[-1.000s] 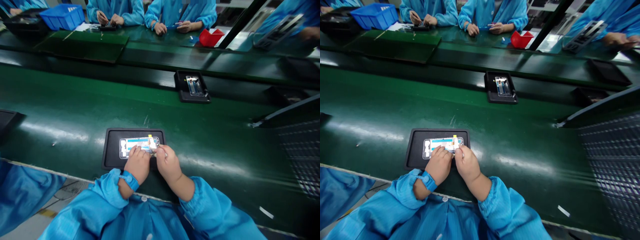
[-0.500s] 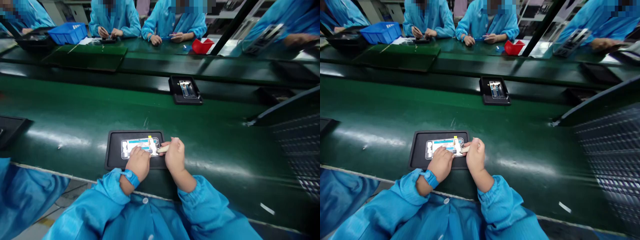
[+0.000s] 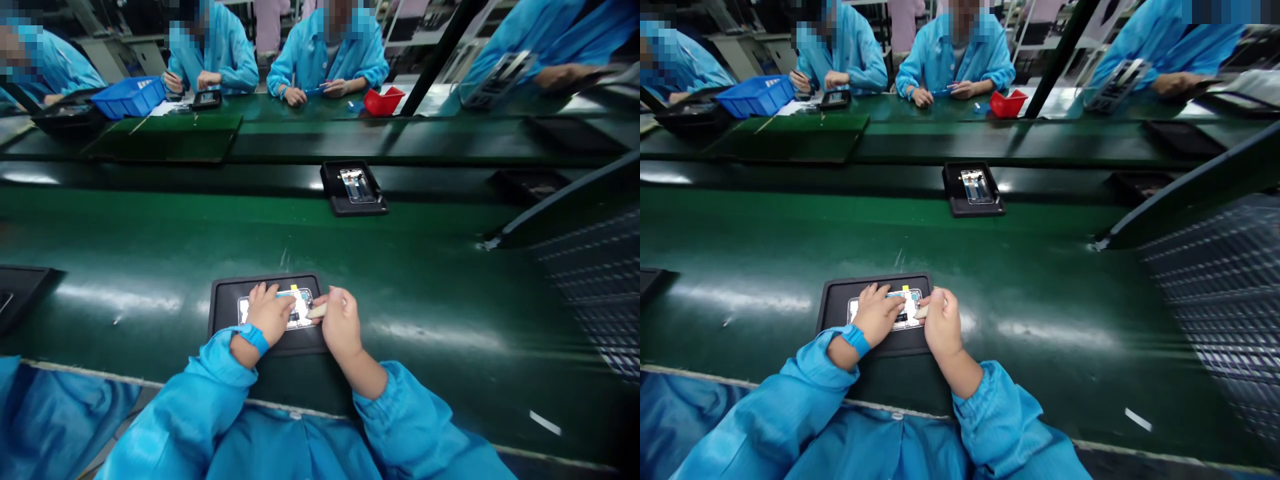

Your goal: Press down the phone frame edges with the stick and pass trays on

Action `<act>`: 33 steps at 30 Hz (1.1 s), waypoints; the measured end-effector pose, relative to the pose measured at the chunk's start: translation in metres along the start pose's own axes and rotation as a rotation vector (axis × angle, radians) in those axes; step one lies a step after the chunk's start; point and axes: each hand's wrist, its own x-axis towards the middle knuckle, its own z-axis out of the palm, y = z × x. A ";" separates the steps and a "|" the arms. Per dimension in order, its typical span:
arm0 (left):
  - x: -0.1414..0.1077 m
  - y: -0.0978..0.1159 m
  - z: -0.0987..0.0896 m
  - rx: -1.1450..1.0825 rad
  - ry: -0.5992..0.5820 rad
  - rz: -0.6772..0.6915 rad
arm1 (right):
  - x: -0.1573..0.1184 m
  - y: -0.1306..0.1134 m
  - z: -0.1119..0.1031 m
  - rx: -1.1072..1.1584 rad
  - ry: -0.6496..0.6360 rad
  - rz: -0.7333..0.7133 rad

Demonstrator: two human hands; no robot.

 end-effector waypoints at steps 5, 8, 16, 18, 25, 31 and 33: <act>-0.001 -0.005 -0.001 -0.012 0.050 0.063 | 0.005 -0.003 0.002 -0.042 -0.117 0.031; -0.003 -0.002 0.001 0.037 0.125 0.091 | 0.010 -0.008 0.006 -0.092 -0.145 0.016; -0.008 -0.005 0.010 0.113 0.182 0.179 | 0.020 -0.008 0.022 -0.122 -0.101 -0.052; -0.008 -0.004 0.011 0.134 0.191 0.193 | 0.021 -0.003 0.023 -0.132 -0.100 -0.076; -0.007 -0.003 0.012 0.132 0.260 0.208 | 0.018 0.010 0.023 -0.166 -0.091 -0.168; -0.008 -0.002 0.015 0.138 0.314 0.207 | 0.017 0.007 0.022 -0.175 -0.064 -0.201; -0.008 -0.001 0.016 0.158 0.328 0.207 | 0.018 0.008 0.022 -0.188 -0.069 -0.206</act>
